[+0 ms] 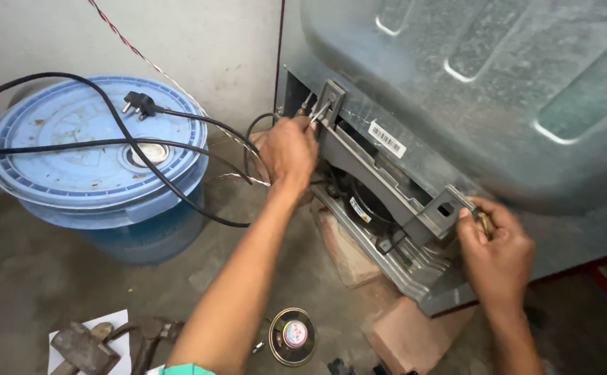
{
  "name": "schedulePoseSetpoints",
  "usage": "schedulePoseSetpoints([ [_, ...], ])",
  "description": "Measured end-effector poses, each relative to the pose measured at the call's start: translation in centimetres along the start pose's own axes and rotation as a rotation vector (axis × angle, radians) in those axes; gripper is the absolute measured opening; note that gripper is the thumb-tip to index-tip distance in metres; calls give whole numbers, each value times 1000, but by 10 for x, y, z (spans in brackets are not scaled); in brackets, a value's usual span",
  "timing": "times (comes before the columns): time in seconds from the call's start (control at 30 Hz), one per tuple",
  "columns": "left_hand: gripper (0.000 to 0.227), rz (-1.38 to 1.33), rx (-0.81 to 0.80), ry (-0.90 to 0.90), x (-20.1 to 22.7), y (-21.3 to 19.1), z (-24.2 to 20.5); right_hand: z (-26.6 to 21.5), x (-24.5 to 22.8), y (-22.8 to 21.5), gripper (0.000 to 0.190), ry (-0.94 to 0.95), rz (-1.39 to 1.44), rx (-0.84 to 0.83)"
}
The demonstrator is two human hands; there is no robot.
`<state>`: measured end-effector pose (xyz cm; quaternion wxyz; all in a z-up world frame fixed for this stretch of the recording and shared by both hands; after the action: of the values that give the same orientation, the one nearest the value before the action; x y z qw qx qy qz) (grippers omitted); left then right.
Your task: The person uses a hammer to tap a circular metal component, then uses a screwdriver to remove screws from the back panel of a refrigerator. The person removes a metal tray from the appliance's back.
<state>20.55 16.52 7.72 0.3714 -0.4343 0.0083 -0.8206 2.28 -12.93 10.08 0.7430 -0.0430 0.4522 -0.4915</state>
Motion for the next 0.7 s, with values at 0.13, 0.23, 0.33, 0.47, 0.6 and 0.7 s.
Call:
schedulePoseSetpoints([
  [0.13, 9, 65, 51, 277, 5, -6, 2, 4, 5, 6, 23, 46, 94, -27],
  [0.23, 9, 63, 90, 311, 4, -3, -1, 5, 10, 10, 23, 67, 41, -24],
  [0.33, 9, 21, 124, 338, 2, -1, -6, 5, 13, 14, 23, 69, 107, -46],
  [0.47, 18, 65, 135, 340, 0, 2, -3, 7, 11, 17, 24, 68, 94, -31],
  [0.6, 9, -169, 61, -1, -26, 19, 7, 7, 6, 17, 22, 67, 109, -33],
  [0.7, 11, -470, -99, -280, -56, 40, 14, 6, 3, 16, 20, 93, 106, -20],
])
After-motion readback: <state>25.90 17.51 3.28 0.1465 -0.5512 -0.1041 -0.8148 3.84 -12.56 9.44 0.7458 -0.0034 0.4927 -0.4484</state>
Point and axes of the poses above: each hand's wrist, its own z-axis towards the middle knuckle, its own y-axis out of the palm, x = y × z, the point moved 5 cm from there along z, towards the middle knuckle, and after that the axes turned 5 degrees about -z, right-handed, at the moved point
